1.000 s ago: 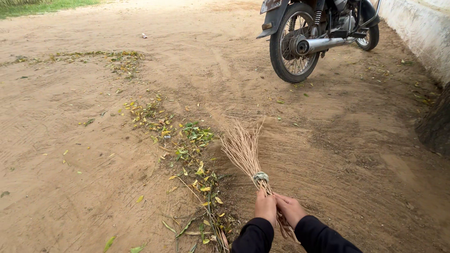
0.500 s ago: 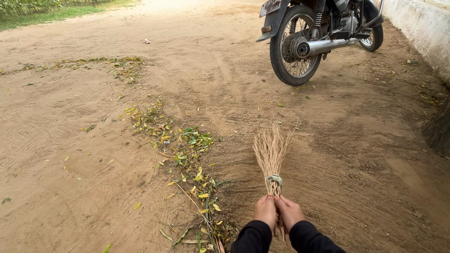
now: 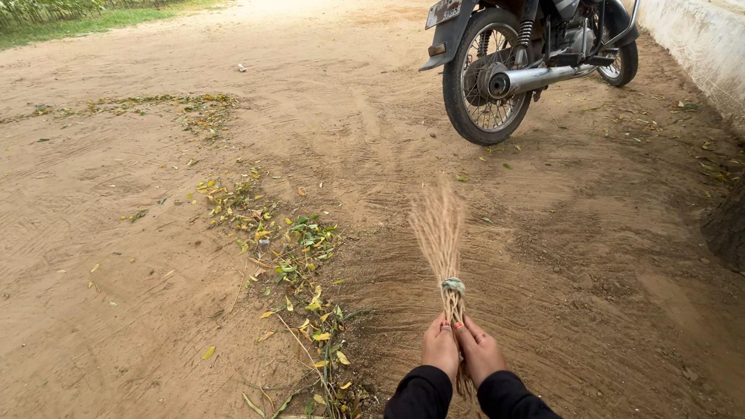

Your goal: The person sweeps a sandy outdoor area by hand using a bundle of dry sticks, moving leaves and debris into a pile.

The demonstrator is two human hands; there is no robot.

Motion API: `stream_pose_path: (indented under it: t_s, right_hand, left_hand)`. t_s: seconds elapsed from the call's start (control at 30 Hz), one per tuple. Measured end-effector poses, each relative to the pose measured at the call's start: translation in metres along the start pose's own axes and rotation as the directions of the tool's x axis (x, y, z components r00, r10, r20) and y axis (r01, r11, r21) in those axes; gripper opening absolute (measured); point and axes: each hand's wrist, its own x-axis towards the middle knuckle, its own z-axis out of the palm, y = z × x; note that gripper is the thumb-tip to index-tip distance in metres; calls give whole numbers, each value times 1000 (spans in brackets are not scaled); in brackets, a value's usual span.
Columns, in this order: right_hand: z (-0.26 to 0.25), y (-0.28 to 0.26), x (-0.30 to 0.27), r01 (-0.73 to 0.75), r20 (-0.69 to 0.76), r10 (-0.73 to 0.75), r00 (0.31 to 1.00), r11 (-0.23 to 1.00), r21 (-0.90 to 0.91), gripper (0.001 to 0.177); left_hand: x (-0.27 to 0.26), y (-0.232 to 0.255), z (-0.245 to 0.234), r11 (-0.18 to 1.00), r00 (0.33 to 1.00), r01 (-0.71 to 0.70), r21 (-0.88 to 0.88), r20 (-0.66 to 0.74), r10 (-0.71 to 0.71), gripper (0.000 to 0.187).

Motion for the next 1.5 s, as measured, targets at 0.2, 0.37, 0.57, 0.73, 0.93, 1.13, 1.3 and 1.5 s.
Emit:
stream_pose_path:
  t_s: [0.2,0.37,0.57,0.73,0.93,1.13,1.3,1.5]
  right_hand:
    - [-20,22,47,-121,63,123,990,992,-27,43]
    - [-3,26,46,-105,319,86,944,994,43,44]
    - [-5,5,57,147,160,-156,975,987,67,47]
    - [-34,-5,79,-50,-130,15,991,961,-273,47]
    - [-63,57,144,33,118,-25,993,997,-64,39]
    - [-53,35,144,11,266,-48,963,990,139,45]
    - [-32,-35,157,74,205,-93,974,992,100,48]
    - [-12,-29,201,-74,-81,76,994,997,35,41]
  left_hand:
    - [9,10,20,977,983,181,-117,0,-182,47]
    - [44,2,-7,984,983,175,24,-50,-174,70]
    - [78,-31,11,990,999,50,-132,13,-49,62]
    - [88,-64,41,978,996,-15,-209,83,33,48]
    - [84,-37,47,995,996,39,-93,82,-32,30]
    - [122,-5,48,901,986,164,401,-57,-154,36]
    - [185,30,56,853,994,94,514,3,-111,44]
    - [199,4,61,999,996,-29,-31,86,32,30]
